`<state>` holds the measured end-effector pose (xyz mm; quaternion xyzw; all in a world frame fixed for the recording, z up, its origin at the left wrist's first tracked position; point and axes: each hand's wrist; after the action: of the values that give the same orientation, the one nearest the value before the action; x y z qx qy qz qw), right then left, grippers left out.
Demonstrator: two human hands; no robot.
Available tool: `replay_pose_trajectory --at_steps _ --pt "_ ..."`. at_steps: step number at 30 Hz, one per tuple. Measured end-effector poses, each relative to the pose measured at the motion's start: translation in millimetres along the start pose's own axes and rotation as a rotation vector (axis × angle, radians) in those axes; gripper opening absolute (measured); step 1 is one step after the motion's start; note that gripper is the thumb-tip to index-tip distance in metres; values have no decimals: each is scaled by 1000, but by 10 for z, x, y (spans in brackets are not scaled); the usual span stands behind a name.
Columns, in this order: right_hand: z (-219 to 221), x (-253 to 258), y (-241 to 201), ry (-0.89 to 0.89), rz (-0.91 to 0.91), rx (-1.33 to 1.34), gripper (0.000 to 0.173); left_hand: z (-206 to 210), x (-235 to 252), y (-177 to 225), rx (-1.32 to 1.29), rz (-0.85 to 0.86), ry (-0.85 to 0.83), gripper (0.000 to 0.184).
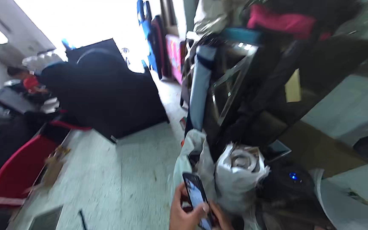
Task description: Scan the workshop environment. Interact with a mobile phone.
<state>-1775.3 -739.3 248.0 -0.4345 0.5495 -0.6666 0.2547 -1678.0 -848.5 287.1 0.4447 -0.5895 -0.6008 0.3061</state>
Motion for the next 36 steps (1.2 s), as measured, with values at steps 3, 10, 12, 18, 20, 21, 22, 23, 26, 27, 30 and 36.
replay_pose_trajectory --at_steps 3,10,12,18,20,21,22,23,26,27,30,36 --pt "1163 -216 -246 -72 -114 45 74 -1285 -647 17 -114 55 169 62" --pt "3285 -831 -709 -386 -91 330 77 -3531 -1947 -137 -334 238 473 44" --pt "3708 -858 -740 -488 -115 355 73 -3935 -2123 -216 -393 283 508 47" --pt "4889 -748 -652 -630 -92 428 67 -4931 -2125 -436 -479 340 650 49" --pt "5337 -654 -555 -656 -65 466 65 -5309 -2006 -528 -494 344 685 50" --pt "5567 -600 -486 -670 -60 477 65 -5509 -1928 -579 -502 344 700 49" --pt "5802 -538 -406 -683 -58 481 64 -5722 -1835 -633 -509 345 708 49" --pt "6049 -466 -313 -692 -58 486 64 -5952 -1722 -686 -508 348 711 49" --pt "6805 -205 -17 -688 -23 504 62 -6659 -1310 -784 -479 320 736 49" --pt "7072 -92 63 -684 -1 516 62 -6901 -1153 -780 -474 302 746 48" --pt "7840 297 124 -691 62 527 65 -7627 -703 -671 -471 257 756 51" --pt "9206 1014 117 -737 50 540 65 -8941 10 -421 -468 312 759 51"
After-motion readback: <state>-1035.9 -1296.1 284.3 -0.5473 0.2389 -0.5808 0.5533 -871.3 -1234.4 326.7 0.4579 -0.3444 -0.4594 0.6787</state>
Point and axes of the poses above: each hand's wrist, its own x-axis towards the middle knuckle, its own z-axis out of the palm, y = z × x, and after that the axes turned 5 degrees about x, right-handed
